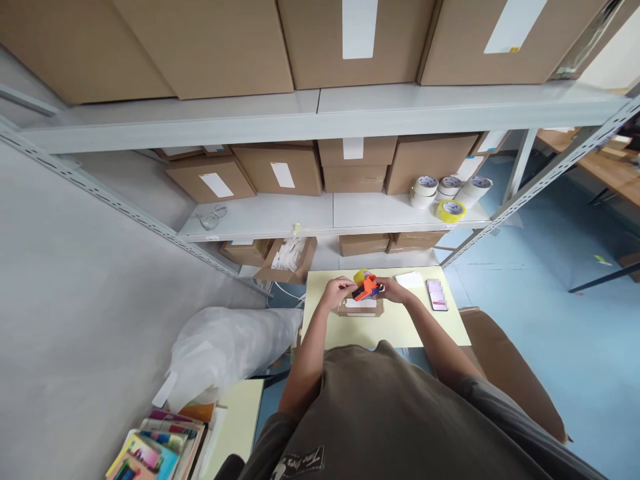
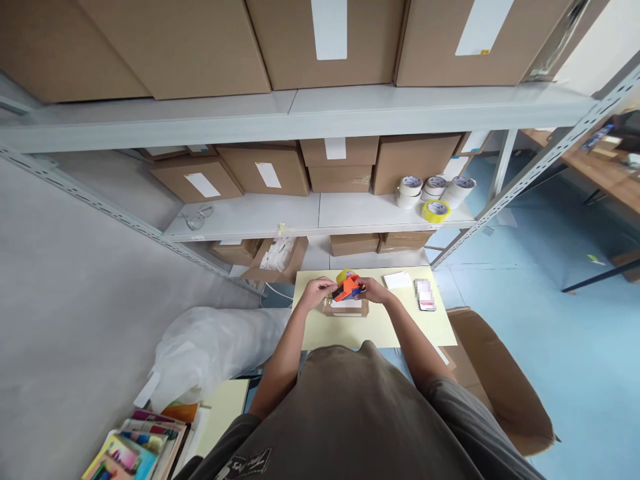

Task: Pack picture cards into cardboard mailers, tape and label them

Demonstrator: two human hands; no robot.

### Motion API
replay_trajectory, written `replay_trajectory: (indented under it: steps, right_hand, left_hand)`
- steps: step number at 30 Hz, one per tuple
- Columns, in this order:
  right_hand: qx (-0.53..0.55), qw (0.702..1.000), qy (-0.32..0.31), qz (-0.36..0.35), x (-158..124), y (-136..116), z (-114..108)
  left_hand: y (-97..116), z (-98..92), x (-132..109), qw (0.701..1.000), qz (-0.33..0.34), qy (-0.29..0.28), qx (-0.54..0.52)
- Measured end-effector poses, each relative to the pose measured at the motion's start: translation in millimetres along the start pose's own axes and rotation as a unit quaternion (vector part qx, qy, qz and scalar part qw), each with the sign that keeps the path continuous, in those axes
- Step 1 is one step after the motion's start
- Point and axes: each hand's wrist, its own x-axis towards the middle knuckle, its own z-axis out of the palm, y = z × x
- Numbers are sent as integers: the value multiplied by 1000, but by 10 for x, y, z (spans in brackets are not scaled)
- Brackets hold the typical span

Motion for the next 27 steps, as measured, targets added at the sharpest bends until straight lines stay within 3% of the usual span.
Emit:
replay_trajectory:
  steps: [5, 17, 22, 27]
  right_hand:
    - [16, 1000, -2, -20, 37, -60, 28]
    - [79, 994, -1, -70, 130, -50, 59]
    - [82, 995, -2, -50, 77, -79, 48]
    - [65, 997, -1, -37, 7, -140, 29]
  left_hand:
    - [171, -18, -39, 999, 33, 28, 26]
    - [604, 19, -85, 985, 39, 113, 128]
    - [692, 61, -63, 990, -23, 124, 58]
    - [643, 69, -38, 985, -59, 161, 22]
